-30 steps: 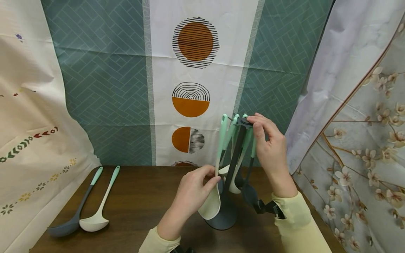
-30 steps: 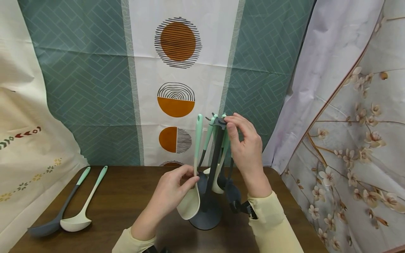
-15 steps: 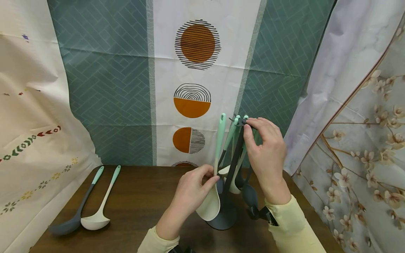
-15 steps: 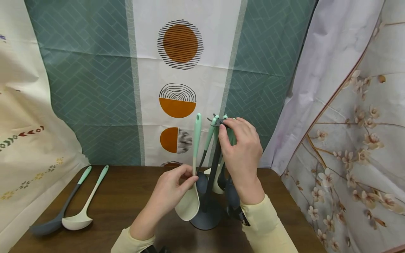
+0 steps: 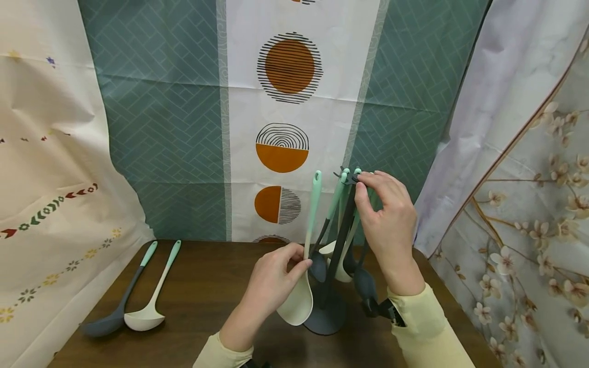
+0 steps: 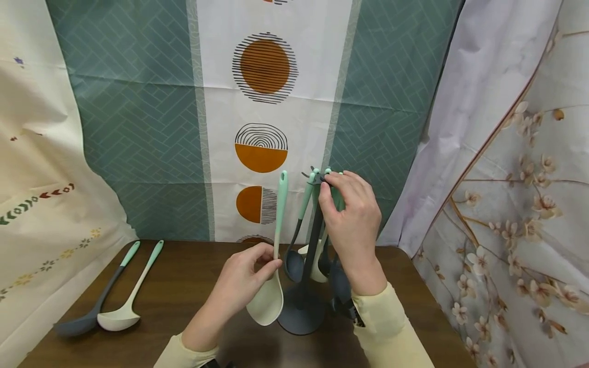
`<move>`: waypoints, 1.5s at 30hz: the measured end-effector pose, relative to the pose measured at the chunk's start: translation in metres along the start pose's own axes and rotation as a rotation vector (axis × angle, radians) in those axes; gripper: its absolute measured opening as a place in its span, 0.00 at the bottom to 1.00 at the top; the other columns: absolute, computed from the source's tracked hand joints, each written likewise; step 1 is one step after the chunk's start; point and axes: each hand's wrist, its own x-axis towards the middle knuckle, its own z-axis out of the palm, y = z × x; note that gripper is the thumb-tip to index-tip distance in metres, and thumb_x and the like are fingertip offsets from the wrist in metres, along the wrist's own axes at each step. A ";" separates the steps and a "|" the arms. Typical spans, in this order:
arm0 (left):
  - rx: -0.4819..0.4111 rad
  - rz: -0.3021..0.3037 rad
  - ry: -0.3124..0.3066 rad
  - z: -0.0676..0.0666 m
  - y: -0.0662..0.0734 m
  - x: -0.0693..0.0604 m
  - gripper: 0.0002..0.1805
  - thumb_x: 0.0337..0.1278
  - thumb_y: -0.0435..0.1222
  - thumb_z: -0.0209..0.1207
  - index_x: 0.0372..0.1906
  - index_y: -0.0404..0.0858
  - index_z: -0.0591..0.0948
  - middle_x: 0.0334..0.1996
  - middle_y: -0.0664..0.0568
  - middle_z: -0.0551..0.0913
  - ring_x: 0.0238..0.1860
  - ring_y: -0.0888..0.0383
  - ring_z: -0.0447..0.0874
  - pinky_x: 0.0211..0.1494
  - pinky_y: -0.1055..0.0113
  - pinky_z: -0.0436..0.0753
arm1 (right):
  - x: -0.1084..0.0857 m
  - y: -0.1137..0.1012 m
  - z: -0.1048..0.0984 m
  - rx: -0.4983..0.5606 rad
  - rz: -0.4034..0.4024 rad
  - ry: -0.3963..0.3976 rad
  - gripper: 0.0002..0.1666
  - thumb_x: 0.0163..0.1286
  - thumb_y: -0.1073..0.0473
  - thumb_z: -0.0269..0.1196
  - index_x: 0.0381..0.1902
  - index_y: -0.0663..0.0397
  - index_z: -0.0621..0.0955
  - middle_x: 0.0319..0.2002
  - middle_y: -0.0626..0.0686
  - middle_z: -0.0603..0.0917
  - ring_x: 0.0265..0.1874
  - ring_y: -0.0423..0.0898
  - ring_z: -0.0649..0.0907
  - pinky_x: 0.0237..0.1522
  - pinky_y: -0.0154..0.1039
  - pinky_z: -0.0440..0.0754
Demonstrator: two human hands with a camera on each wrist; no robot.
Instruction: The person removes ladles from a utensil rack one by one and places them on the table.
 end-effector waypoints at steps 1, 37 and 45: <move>0.005 -0.003 0.003 -0.001 -0.001 -0.001 0.06 0.69 0.38 0.76 0.41 0.51 0.88 0.33 0.68 0.86 0.31 0.64 0.75 0.37 0.63 0.75 | 0.000 0.000 0.000 0.008 0.003 -0.003 0.14 0.81 0.55 0.66 0.55 0.52 0.93 0.55 0.50 0.93 0.66 0.52 0.85 0.67 0.60 0.81; 0.166 -0.113 0.056 -0.055 -0.059 -0.016 0.07 0.68 0.37 0.76 0.41 0.49 0.87 0.33 0.65 0.88 0.32 0.62 0.81 0.37 0.57 0.80 | -0.001 0.004 -0.001 0.141 0.067 -0.024 0.14 0.81 0.59 0.66 0.57 0.51 0.93 0.56 0.50 0.92 0.69 0.49 0.83 0.66 0.61 0.80; 0.203 -0.158 0.045 -0.063 -0.069 -0.016 0.05 0.70 0.37 0.75 0.42 0.48 0.88 0.33 0.62 0.89 0.29 0.61 0.77 0.35 0.58 0.76 | -0.003 0.005 -0.001 0.192 0.094 -0.040 0.15 0.82 0.59 0.64 0.57 0.51 0.93 0.57 0.47 0.92 0.70 0.46 0.82 0.66 0.61 0.80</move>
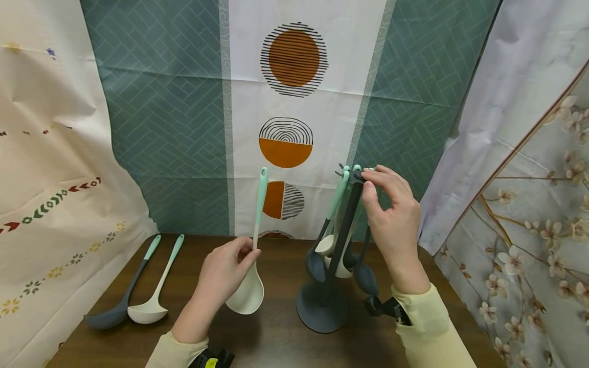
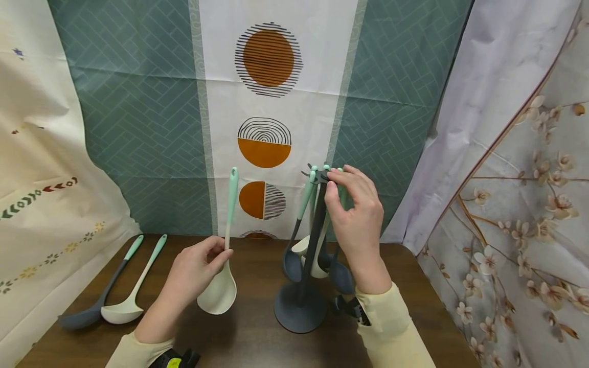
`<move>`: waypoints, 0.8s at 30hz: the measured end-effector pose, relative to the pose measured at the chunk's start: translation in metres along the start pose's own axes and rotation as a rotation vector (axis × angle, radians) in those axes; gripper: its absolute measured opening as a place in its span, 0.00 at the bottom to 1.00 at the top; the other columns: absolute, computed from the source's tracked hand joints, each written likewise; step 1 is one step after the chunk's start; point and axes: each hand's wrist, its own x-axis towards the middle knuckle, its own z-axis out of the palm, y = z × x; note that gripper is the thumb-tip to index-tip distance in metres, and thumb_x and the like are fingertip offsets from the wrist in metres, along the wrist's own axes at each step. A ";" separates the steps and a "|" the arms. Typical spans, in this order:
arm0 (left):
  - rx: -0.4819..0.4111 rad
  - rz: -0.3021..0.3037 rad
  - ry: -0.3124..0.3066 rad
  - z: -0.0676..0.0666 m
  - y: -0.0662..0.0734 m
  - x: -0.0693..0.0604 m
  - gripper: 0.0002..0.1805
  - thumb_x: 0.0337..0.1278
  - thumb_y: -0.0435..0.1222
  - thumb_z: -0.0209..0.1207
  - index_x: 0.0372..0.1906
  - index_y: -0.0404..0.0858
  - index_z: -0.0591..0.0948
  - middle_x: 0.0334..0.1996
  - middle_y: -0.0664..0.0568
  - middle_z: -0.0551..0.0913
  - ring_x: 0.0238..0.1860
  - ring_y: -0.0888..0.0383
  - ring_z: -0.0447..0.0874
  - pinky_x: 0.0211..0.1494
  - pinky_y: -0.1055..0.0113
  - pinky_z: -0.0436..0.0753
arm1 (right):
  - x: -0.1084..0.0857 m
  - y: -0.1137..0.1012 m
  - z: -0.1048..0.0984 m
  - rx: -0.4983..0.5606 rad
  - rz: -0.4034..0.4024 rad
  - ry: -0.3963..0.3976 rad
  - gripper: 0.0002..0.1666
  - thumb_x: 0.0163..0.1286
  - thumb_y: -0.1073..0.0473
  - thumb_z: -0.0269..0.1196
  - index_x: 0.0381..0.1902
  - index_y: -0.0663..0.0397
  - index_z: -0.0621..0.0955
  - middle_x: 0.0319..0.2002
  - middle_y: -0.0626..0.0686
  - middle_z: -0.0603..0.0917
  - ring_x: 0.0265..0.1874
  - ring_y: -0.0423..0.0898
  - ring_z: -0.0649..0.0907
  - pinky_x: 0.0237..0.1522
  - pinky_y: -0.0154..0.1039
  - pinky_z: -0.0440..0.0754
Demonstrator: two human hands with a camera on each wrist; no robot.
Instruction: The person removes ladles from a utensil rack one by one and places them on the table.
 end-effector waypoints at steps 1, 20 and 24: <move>0.006 -0.007 -0.002 -0.001 -0.002 0.001 0.05 0.70 0.37 0.74 0.42 0.47 0.88 0.34 0.61 0.89 0.29 0.60 0.77 0.35 0.58 0.76 | 0.000 0.000 0.000 0.007 0.004 -0.002 0.15 0.82 0.59 0.64 0.57 0.51 0.93 0.58 0.47 0.92 0.70 0.46 0.82 0.66 0.60 0.80; 0.092 -0.128 -0.047 -0.006 -0.037 0.008 0.06 0.75 0.39 0.71 0.44 0.42 0.87 0.34 0.55 0.89 0.29 0.57 0.81 0.34 0.56 0.78 | 0.000 0.005 0.003 0.140 0.051 -0.048 0.16 0.81 0.62 0.62 0.57 0.52 0.92 0.60 0.48 0.91 0.72 0.43 0.79 0.71 0.47 0.75; 0.096 -0.162 -0.054 -0.006 -0.041 0.008 0.07 0.74 0.40 0.71 0.44 0.41 0.88 0.33 0.54 0.89 0.28 0.56 0.80 0.33 0.56 0.77 | 0.000 0.007 0.004 0.149 0.045 -0.043 0.16 0.80 0.63 0.62 0.57 0.54 0.92 0.60 0.50 0.91 0.72 0.45 0.79 0.71 0.45 0.75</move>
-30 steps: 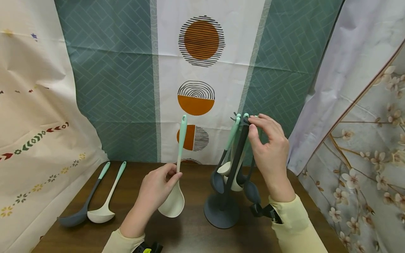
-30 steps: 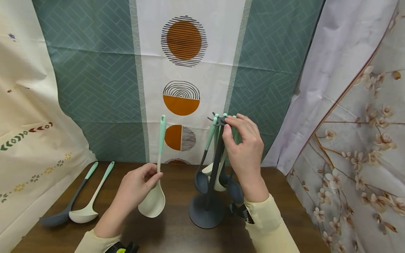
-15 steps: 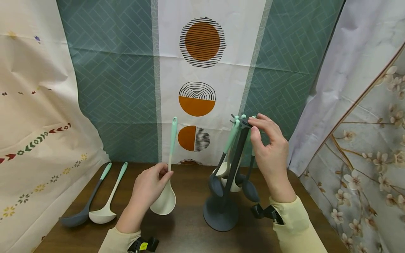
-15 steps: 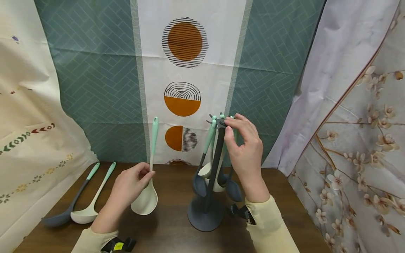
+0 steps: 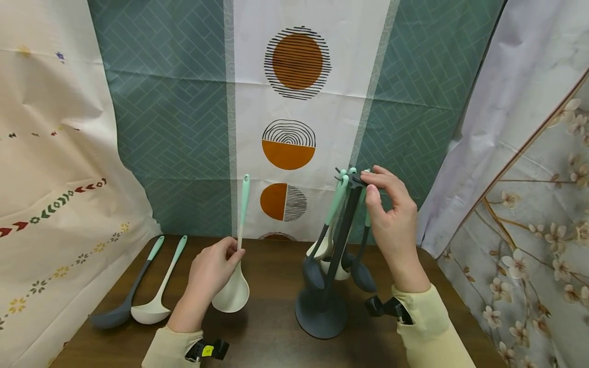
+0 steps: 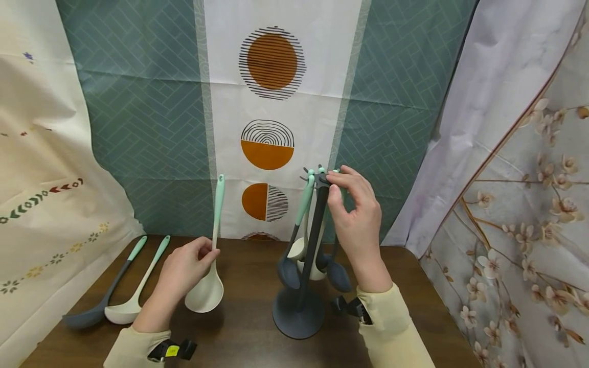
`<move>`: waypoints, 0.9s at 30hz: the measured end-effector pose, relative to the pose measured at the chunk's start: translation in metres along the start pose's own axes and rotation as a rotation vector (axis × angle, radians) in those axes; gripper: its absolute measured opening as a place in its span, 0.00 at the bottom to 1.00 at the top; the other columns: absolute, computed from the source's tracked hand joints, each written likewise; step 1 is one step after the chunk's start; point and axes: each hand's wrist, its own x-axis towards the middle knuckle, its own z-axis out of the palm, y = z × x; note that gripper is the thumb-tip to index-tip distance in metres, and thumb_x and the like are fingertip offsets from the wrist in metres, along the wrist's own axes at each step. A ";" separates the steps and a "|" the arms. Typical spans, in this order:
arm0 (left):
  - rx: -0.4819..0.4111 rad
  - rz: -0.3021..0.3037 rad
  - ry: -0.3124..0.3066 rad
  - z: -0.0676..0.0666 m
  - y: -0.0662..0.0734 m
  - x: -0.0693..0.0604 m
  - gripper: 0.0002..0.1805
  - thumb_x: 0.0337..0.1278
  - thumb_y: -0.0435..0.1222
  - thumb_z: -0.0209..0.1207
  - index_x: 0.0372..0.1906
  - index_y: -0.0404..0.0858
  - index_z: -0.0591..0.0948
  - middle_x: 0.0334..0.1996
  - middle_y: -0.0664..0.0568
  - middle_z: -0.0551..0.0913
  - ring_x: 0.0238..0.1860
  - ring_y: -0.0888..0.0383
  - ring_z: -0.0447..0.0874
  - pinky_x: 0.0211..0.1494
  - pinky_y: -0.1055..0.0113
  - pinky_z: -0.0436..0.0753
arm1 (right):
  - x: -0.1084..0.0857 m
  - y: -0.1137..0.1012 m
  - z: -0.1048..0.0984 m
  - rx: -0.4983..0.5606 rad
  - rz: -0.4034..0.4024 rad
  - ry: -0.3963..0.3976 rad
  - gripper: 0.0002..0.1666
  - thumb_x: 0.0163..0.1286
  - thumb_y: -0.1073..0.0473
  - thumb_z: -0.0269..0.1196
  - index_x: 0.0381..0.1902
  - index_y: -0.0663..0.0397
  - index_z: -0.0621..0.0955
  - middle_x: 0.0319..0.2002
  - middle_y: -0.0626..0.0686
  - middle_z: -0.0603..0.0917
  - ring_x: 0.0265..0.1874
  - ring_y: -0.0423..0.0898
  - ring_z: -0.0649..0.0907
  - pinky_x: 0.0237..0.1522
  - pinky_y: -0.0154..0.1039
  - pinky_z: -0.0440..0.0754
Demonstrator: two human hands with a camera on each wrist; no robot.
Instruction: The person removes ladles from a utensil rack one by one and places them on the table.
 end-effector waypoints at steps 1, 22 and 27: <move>0.003 -0.007 -0.001 0.000 -0.001 0.000 0.07 0.74 0.40 0.71 0.44 0.40 0.87 0.32 0.54 0.88 0.28 0.55 0.79 0.32 0.56 0.77 | 0.000 0.001 0.000 0.001 0.000 0.002 0.16 0.80 0.63 0.62 0.57 0.54 0.91 0.60 0.50 0.91 0.72 0.45 0.79 0.71 0.44 0.75; 0.128 -0.097 -0.069 0.007 -0.039 -0.002 0.07 0.76 0.39 0.68 0.42 0.40 0.86 0.26 0.54 0.83 0.24 0.54 0.76 0.28 0.55 0.74 | -0.001 0.003 0.004 0.014 -0.014 0.021 0.15 0.80 0.63 0.62 0.56 0.54 0.92 0.59 0.50 0.91 0.72 0.46 0.80 0.71 0.43 0.75; 0.154 -0.113 -0.091 0.008 -0.048 0.002 0.08 0.77 0.40 0.67 0.42 0.39 0.86 0.26 0.53 0.83 0.25 0.53 0.76 0.29 0.54 0.75 | 0.000 0.005 0.004 0.019 -0.016 0.025 0.15 0.79 0.63 0.62 0.56 0.56 0.92 0.59 0.51 0.91 0.72 0.47 0.79 0.71 0.46 0.75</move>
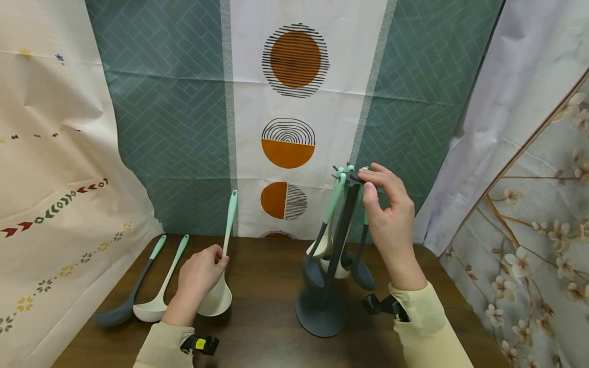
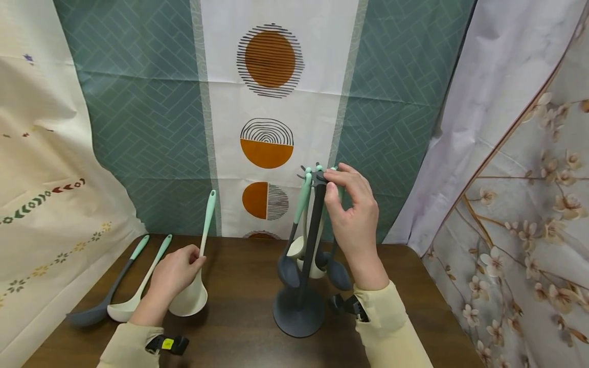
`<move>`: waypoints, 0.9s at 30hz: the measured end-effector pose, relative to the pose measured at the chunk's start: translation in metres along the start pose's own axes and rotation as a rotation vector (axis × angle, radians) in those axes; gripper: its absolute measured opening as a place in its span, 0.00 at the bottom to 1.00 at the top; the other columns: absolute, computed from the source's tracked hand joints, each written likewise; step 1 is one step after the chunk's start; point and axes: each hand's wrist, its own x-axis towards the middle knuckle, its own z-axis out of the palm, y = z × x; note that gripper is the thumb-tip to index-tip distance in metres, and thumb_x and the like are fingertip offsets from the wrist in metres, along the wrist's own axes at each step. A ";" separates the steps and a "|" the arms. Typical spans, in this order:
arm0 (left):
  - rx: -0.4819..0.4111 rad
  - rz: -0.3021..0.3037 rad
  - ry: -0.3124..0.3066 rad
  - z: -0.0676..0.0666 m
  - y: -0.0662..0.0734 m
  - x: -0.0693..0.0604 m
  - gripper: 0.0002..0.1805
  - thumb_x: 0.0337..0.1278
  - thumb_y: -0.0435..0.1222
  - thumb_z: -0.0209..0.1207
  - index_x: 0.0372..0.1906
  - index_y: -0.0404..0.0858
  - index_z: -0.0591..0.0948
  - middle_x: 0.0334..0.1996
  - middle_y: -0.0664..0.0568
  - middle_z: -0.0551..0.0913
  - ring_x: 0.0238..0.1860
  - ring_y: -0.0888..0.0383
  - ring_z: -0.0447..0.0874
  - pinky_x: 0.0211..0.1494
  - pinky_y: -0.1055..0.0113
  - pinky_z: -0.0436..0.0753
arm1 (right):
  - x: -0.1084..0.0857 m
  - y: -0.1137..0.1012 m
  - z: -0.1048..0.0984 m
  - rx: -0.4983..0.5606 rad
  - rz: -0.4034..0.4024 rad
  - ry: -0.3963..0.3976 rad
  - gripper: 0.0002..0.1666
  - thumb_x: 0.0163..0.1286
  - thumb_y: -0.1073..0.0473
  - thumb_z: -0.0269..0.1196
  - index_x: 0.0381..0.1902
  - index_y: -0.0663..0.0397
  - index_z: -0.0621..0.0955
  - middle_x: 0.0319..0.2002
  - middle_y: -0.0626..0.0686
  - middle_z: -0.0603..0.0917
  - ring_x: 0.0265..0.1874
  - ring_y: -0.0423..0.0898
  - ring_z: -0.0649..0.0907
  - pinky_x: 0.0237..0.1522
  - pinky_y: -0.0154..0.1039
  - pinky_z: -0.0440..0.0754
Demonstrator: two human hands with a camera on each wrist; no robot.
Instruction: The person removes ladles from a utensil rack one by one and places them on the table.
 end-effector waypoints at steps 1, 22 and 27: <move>0.002 -0.003 -0.004 0.000 -0.001 0.001 0.08 0.77 0.40 0.67 0.42 0.39 0.86 0.26 0.53 0.83 0.25 0.52 0.76 0.29 0.54 0.75 | 0.000 0.000 0.000 0.001 -0.002 0.001 0.15 0.79 0.63 0.62 0.56 0.56 0.92 0.59 0.52 0.91 0.72 0.47 0.79 0.72 0.46 0.74; 0.064 -0.056 -0.076 0.004 -0.029 0.008 0.09 0.75 0.36 0.66 0.37 0.36 0.83 0.25 0.50 0.80 0.24 0.51 0.76 0.27 0.56 0.73 | 0.001 -0.002 -0.001 0.004 -0.008 -0.014 0.15 0.80 0.61 0.63 0.57 0.53 0.92 0.59 0.50 0.91 0.72 0.46 0.79 0.71 0.52 0.75; 0.096 -0.067 -0.078 0.004 -0.036 0.009 0.09 0.74 0.36 0.66 0.35 0.37 0.83 0.24 0.50 0.80 0.25 0.51 0.76 0.28 0.55 0.74 | 0.000 -0.002 -0.001 0.002 -0.008 -0.011 0.15 0.80 0.61 0.63 0.57 0.54 0.92 0.59 0.50 0.91 0.72 0.46 0.79 0.71 0.52 0.75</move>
